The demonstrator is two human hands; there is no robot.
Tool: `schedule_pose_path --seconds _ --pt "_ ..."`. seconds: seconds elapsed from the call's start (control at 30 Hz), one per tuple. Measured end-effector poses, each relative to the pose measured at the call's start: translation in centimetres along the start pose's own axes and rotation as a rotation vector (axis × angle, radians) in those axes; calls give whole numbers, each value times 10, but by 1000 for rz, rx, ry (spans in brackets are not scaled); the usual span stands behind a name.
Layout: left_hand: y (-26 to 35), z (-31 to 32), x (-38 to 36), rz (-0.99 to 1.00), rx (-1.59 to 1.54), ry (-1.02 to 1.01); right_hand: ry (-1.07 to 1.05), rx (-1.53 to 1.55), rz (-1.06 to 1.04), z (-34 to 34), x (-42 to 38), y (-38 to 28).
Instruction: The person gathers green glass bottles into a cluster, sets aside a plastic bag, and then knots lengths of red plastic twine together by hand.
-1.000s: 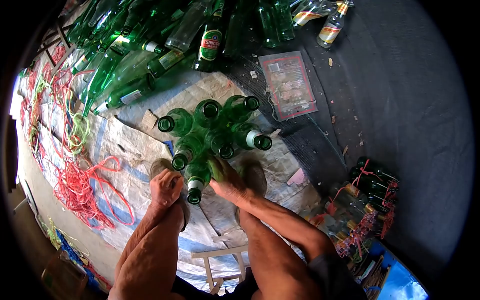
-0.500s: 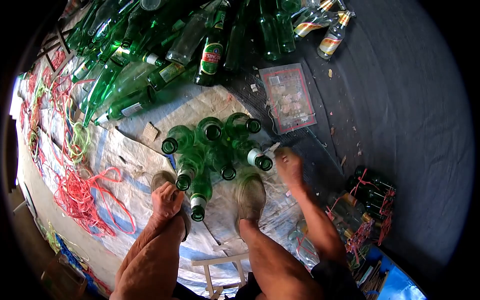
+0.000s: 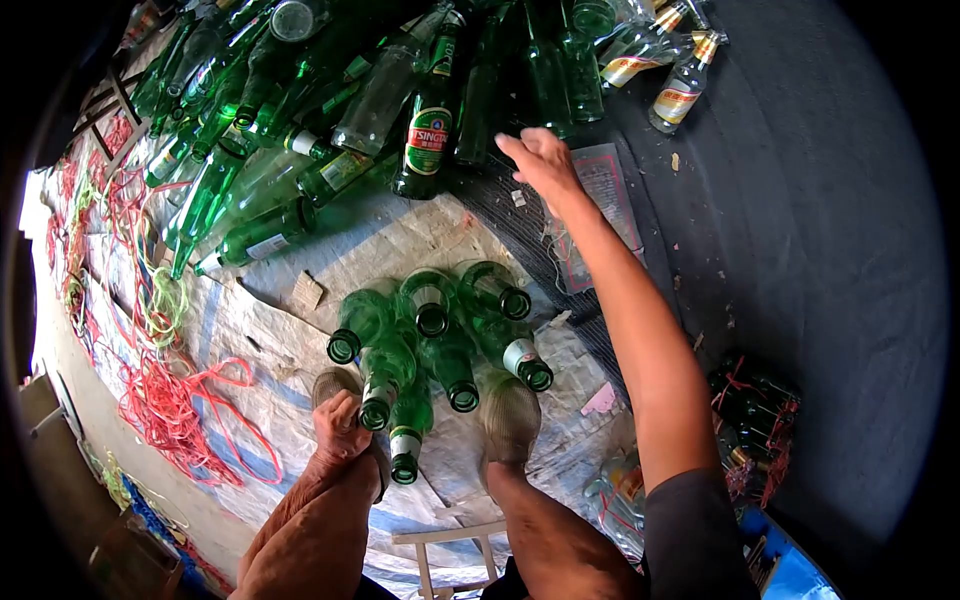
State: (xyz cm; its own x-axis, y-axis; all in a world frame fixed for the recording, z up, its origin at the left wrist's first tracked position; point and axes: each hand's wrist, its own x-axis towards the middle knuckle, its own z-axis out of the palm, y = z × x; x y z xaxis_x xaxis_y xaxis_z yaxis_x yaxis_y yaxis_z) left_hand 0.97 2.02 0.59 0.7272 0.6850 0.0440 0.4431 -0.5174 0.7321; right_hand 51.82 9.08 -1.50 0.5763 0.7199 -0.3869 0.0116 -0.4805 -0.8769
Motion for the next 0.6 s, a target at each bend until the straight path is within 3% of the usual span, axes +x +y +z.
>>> schedule_pose_path --seconds 0.13,0.27,0.4,0.6 --pt "3 -2 5 11 -1 -1 -88 -101 34 22 35 -21" --pt "-1 1 3 -19 -36 -3 59 -353 -21 44 59 -19" --pt "0 -1 4 -35 -19 -24 -26 33 -1 43 63 -13" --pt "0 -2 6 -34 -17 -28 -47 43 13 35 58 -16"
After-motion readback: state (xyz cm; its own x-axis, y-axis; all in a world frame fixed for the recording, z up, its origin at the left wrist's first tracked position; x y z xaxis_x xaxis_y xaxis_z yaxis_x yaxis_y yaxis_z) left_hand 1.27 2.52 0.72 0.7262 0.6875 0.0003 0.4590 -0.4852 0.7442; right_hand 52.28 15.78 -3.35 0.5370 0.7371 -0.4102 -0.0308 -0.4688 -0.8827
